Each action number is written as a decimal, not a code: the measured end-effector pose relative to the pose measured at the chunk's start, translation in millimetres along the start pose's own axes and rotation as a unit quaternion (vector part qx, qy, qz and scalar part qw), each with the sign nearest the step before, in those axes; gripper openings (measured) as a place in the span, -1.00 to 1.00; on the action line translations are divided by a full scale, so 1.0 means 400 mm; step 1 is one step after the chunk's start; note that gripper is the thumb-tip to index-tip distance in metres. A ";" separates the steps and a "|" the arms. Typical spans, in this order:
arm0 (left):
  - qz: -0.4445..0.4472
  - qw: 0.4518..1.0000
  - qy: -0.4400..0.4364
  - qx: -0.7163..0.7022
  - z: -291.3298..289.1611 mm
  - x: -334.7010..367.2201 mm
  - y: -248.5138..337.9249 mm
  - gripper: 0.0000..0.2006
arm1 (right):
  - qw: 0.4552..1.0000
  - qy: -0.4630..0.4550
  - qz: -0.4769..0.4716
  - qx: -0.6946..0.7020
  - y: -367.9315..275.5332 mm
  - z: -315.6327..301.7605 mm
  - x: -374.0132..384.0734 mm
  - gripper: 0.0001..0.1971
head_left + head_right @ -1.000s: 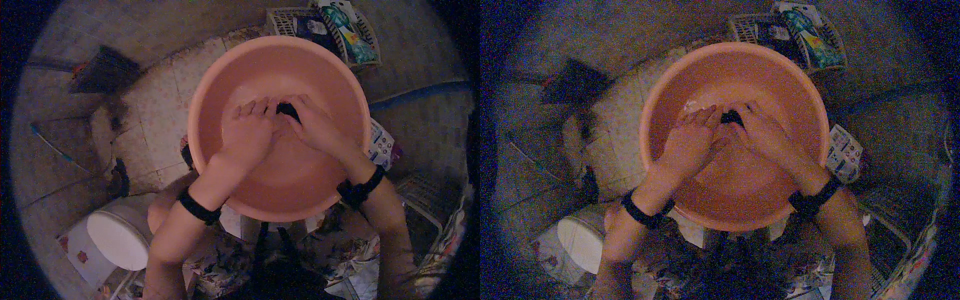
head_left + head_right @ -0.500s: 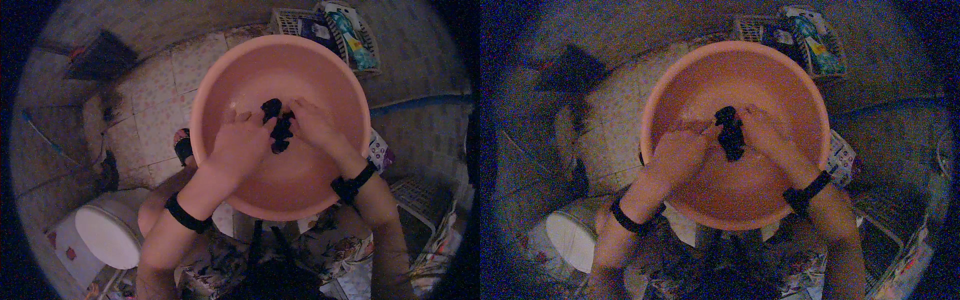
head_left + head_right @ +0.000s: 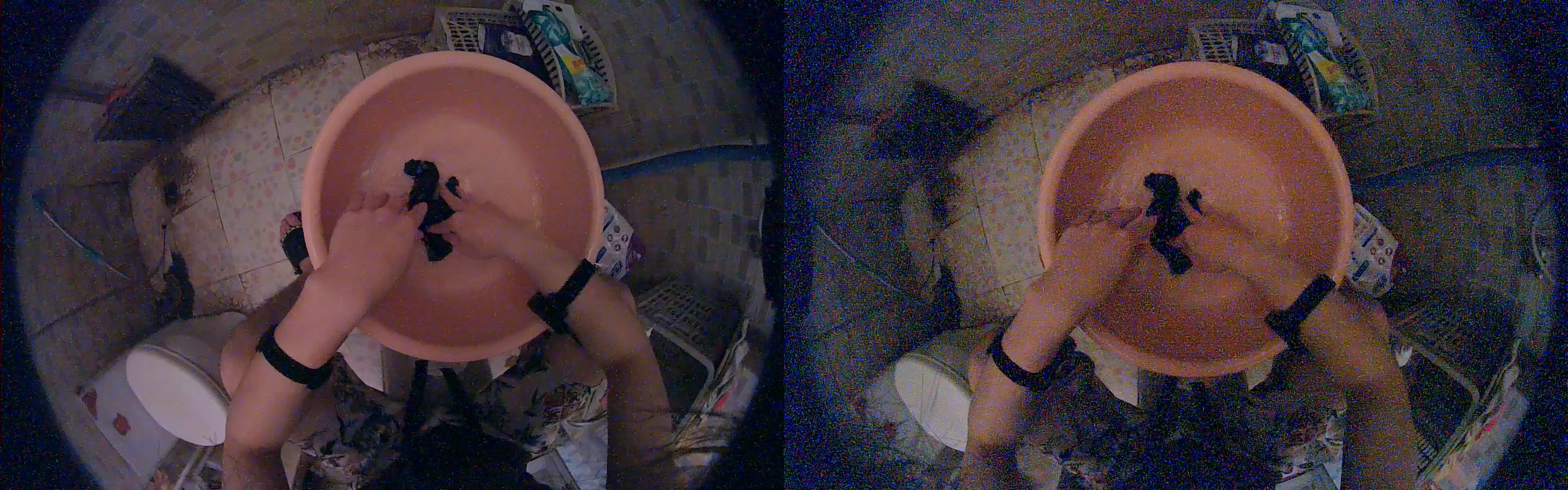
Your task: Hand washing a small piece of dark clothing in a basin of water.
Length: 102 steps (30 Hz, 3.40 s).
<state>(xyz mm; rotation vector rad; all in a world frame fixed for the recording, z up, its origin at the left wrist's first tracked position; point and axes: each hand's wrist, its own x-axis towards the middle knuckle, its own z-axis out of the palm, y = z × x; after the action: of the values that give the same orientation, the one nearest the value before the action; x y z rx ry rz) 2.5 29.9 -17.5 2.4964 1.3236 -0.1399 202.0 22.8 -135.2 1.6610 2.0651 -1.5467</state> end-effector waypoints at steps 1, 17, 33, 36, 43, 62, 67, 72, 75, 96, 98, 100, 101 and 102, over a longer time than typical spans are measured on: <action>0.001 1.000 -0.002 0.000 0.008 -0.002 -0.002 -0.68 | 0.936 0.070 0.106 0.328 0.010 0.035 0.007 -0.55; -0.032 0.998 -0.062 -0.001 -0.022 0.004 -0.005 -0.62 | 0.997 -0.021 0.046 0.052 -0.084 -0.095 -0.002 -0.70; 0.020 0.998 -0.053 -0.016 -0.045 -0.025 0.057 -0.59 | 0.975 0.195 -0.103 -0.018 -0.055 -0.166 -0.150 -0.63; 0.049 0.998 -0.044 -0.022 -0.068 -0.028 0.057 -0.55 | 0.963 0.240 -0.109 -0.047 -0.077 -0.177 -0.149 -0.66; 0.034 0.993 0.110 0.024 -0.025 0.014 0.058 -0.26 | 0.972 0.100 -0.030 0.211 -0.158 -0.236 -0.162 -0.72; -0.008 0.950 0.108 -0.293 -0.027 0.073 0.045 -0.59 | 0.926 0.188 -0.081 0.316 -0.104 -0.191 -0.074 -0.69; -0.032 0.879 0.179 -0.440 -0.027 0.100 0.027 -0.75 | 0.904 0.202 -0.158 0.343 -0.095 -0.182 -0.050 -0.64; -0.173 0.772 0.200 -0.578 -0.062 0.125 0.043 -0.67 | 0.882 0.268 -0.249 0.297 -0.118 -0.168 -0.078 -0.34; -0.198 0.728 0.187 -0.630 -0.076 0.128 0.048 -0.65 | 0.884 0.308 -0.256 0.241 -0.125 -0.158 -0.063 -0.27; -0.181 0.947 0.062 -0.257 -0.062 0.056 0.046 -0.46 | 0.889 0.351 -0.157 0.248 -0.087 -0.172 -0.095 -0.49; -0.154 0.952 0.078 -0.252 -0.028 0.057 0.039 -0.40 | 0.890 0.342 -0.167 0.250 -0.101 -0.169 -0.099 -0.48; -0.082 0.962 0.122 -0.230 -0.006 0.055 0.036 -0.36 | 0.887 0.270 -0.213 0.307 -0.133 -0.173 -0.108 -0.45; -0.082 0.962 0.123 -0.230 -0.003 0.058 0.040 -0.36 | 0.887 0.270 -0.214 0.307 -0.139 -0.175 -0.110 -0.45; -0.064 0.960 0.139 -0.232 -0.001 0.062 0.044 -0.34 | 0.882 0.256 -0.245 0.310 -0.144 -0.176 -0.111 -0.40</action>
<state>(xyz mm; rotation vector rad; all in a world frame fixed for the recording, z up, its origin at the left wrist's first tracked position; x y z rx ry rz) 31.0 40.2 -18.9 2.0816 1.4261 0.4598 211.0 48.1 -37.5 2.0246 2.5889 -2.3383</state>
